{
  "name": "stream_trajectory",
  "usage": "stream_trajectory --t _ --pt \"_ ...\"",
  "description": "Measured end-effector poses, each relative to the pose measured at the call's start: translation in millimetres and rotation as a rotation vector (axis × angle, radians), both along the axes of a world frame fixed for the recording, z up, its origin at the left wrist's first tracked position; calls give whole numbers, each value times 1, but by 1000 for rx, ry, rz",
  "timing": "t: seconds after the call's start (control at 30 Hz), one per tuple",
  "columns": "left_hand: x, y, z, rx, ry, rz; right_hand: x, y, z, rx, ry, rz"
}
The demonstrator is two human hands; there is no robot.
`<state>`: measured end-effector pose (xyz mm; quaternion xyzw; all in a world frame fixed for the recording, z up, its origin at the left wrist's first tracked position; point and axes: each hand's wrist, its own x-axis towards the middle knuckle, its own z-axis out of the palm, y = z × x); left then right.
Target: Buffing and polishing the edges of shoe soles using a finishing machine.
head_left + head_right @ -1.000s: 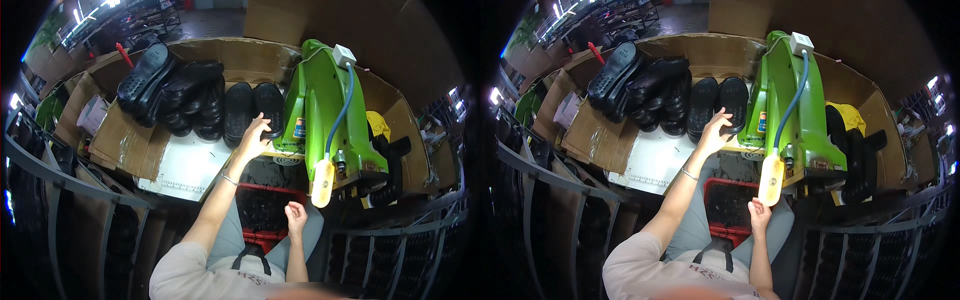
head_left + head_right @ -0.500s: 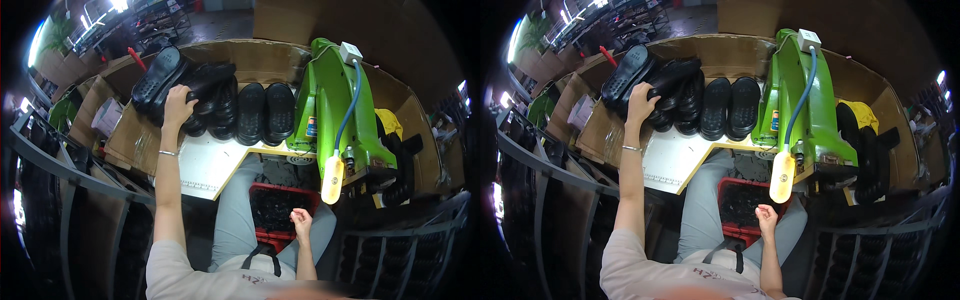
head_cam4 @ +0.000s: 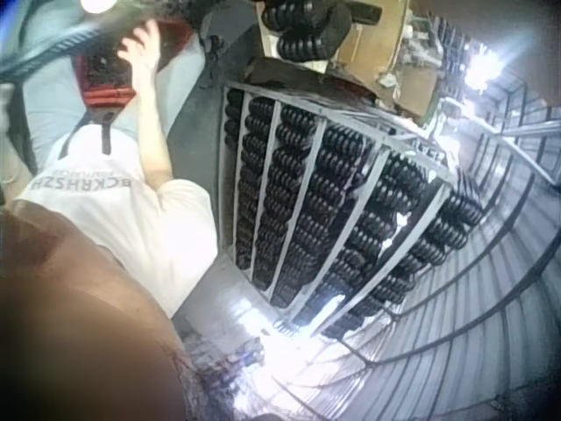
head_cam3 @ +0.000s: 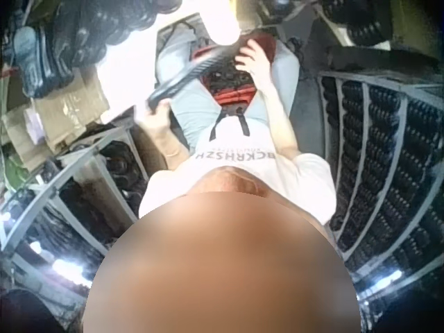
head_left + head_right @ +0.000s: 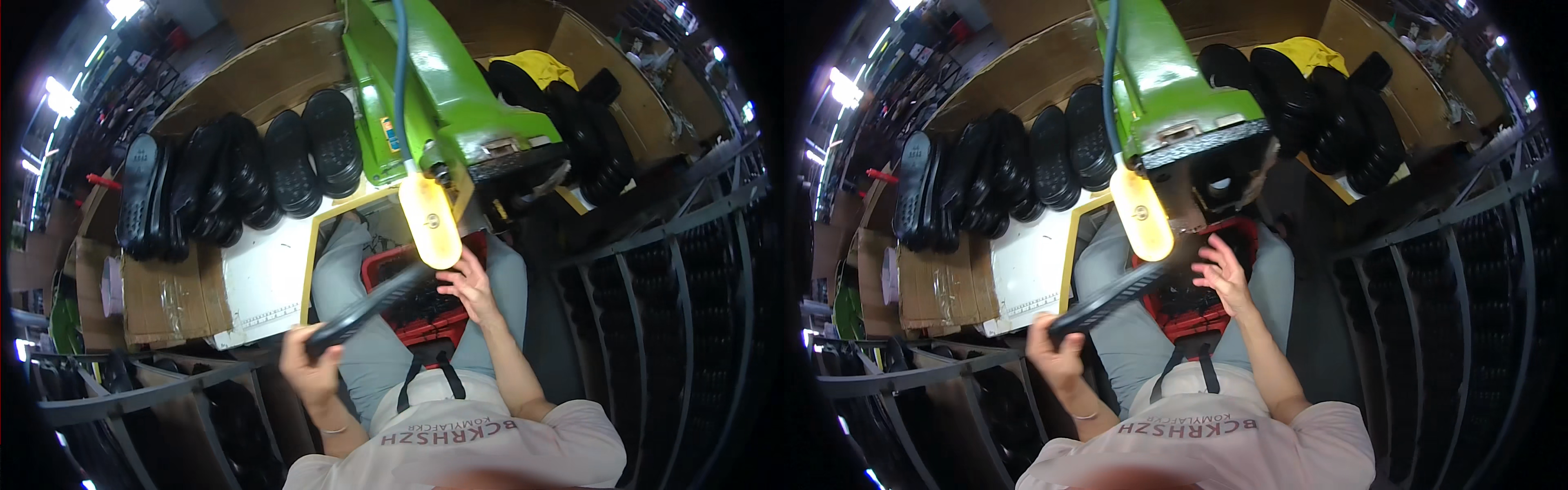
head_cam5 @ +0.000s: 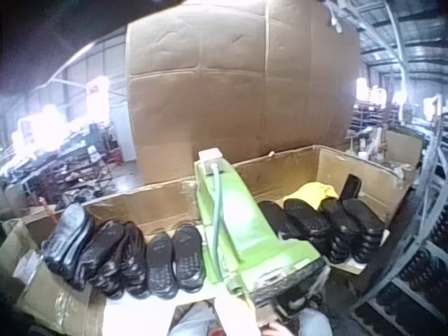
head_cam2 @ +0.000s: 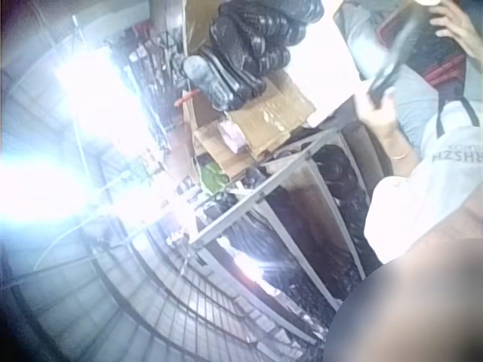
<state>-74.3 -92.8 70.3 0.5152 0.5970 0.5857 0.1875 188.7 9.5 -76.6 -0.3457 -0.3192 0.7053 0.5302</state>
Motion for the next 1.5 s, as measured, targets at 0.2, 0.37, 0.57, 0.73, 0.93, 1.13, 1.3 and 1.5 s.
stream_trajectory --t 0.2,0.37,0.57,0.73,0.93,1.13,1.3,1.5 --pt "72 60 -53 -44 -308 -360 61 32 55 371 -127 -455" --pt "89 104 -52 64 -386 -404 82 54 73 402 -246 -538" --pt "66 106 -59 89 -400 -391 67 63 70 440 -299 -503" --pt "27 100 -70 93 -363 -297 35 60 59 497 -384 -485" --pt "-15 88 -106 72 -466 -271 6 48 48 714 -807 -626" --pt "-37 81 -146 -49 -549 -355 -27 43 43 735 -813 -734" --pt "20 113 -122 -102 433 -369 -20 41 49 986 -1033 -788" --pt "109 127 -105 1 120 -260 -12 44 58 1136 -1105 -789"
